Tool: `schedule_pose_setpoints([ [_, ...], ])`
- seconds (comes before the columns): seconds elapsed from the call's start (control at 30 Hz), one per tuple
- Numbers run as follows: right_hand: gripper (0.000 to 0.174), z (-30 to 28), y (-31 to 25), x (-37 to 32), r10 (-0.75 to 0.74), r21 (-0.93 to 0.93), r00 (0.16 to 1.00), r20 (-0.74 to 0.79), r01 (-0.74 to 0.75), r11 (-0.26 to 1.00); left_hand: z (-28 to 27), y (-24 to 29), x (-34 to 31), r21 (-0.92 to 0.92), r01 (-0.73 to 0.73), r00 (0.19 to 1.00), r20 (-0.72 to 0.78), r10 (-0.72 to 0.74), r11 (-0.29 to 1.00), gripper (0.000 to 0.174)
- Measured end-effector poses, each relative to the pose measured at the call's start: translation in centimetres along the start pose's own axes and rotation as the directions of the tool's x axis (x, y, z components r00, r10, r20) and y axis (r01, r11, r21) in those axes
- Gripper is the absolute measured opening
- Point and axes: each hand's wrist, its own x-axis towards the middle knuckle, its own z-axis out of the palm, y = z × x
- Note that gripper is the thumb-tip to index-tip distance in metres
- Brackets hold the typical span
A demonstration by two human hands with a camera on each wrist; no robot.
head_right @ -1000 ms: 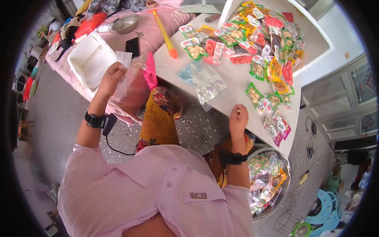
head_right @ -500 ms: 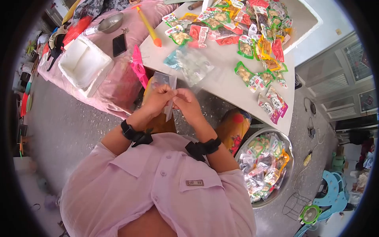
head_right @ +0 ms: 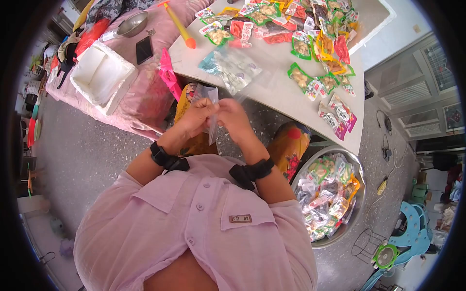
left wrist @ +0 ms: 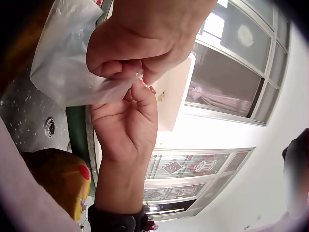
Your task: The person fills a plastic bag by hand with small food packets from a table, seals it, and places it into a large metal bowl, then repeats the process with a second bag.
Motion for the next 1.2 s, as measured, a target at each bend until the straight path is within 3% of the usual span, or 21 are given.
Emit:
schedule_pose_setpoints([
  [0.1,0.031,0.2,-0.4,-0.3,0.041,0.207,0.999,0.029,-0.046,0.977,0.0,0.2,-0.4,-0.069,0.008,0.999,0.038,-0.005,0.998,0.017],
  [0.23,0.033,-0.4,-0.1,-0.3,0.051,0.315,0.997,0.053,-0.066,0.947,-0.3,-0.1,-0.6,-0.176,0.042,0.995,0.092,-0.026,0.983,0.015],
  [0.33,0.032,-0.8,0.3,-0.1,0.041,0.415,0.995,0.094,-0.076,0.906,-0.1,0.1,-0.9,-0.194,0.014,0.999,0.050,-0.004,0.981,0.011],
  [0.43,0.030,-0.2,-0.4,-0.8,0.013,0.410,0.998,0.064,-0.038,0.911,-0.7,0.2,-1.4,0.238,-0.082,0.996,0.003,0.084,0.968,0.011],
  [0.53,0.027,0.3,-0.8,-1.3,-0.031,0.297,0.999,0.042,0.017,0.955,1.0,0.0,-2.5,0.414,-0.169,0.974,-0.067,0.216,0.894,0.005],
  [0.63,0.027,0.5,-0.9,-0.6,-0.058,0.218,0.995,0.078,0.040,0.975,1.2,0.4,-3.3,0.687,-0.378,0.852,-0.005,0.524,0.621,0.006],
  [0.67,0.027,1.1,-1.0,-0.3,-0.072,0.195,0.994,0.088,0.053,0.979,1.2,1.0,-3.7,0.889,-0.326,0.795,0.074,0.602,0.321,0.015],
  [0.77,0.027,3.0,-2.1,-0.2,-0.199,0.125,0.965,0.171,0.179,0.976,2.1,3.2,-3.5,0.926,-0.347,0.614,0.345,0.710,-0.150,0.021],
  [0.87,0.020,4.6,-4.7,0.3,-0.288,0.163,0.946,0.147,0.264,0.951,3.3,5.8,-3.2,0.907,-0.360,0.548,0.395,0.737,-0.218,0.023],
  [0.97,0.015,4.3,-7.5,1.4,-0.322,0.220,0.909,0.266,0.267,0.938,4.9,8.8,-3.4,0.880,-0.334,0.493,0.468,0.733,-0.337,0.018],
  [1.1,0.011,4.4,-10.1,2.7,-0.397,0.323,0.914,0.084,0.352,0.878,6.3,11.9,-2.5,0.803,-0.222,0.399,0.593,0.700,-0.554,0.017],
  [1.17,0.013,2.7,-10.6,3.6,-0.411,0.130,0.909,-0.066,0.416,0.900,6.7,12.6,-1.2,0.774,-0.169,0.362,0.624,0.692,-0.610,0.018],
  [1.2,0.013,1.5,-10.1,4.4,-0.416,0.021,0.897,-0.146,0.424,0.906,6.7,12.5,-0.2,0.760,-0.199,0.395,0.640,0.658,-0.619,0.017],
])
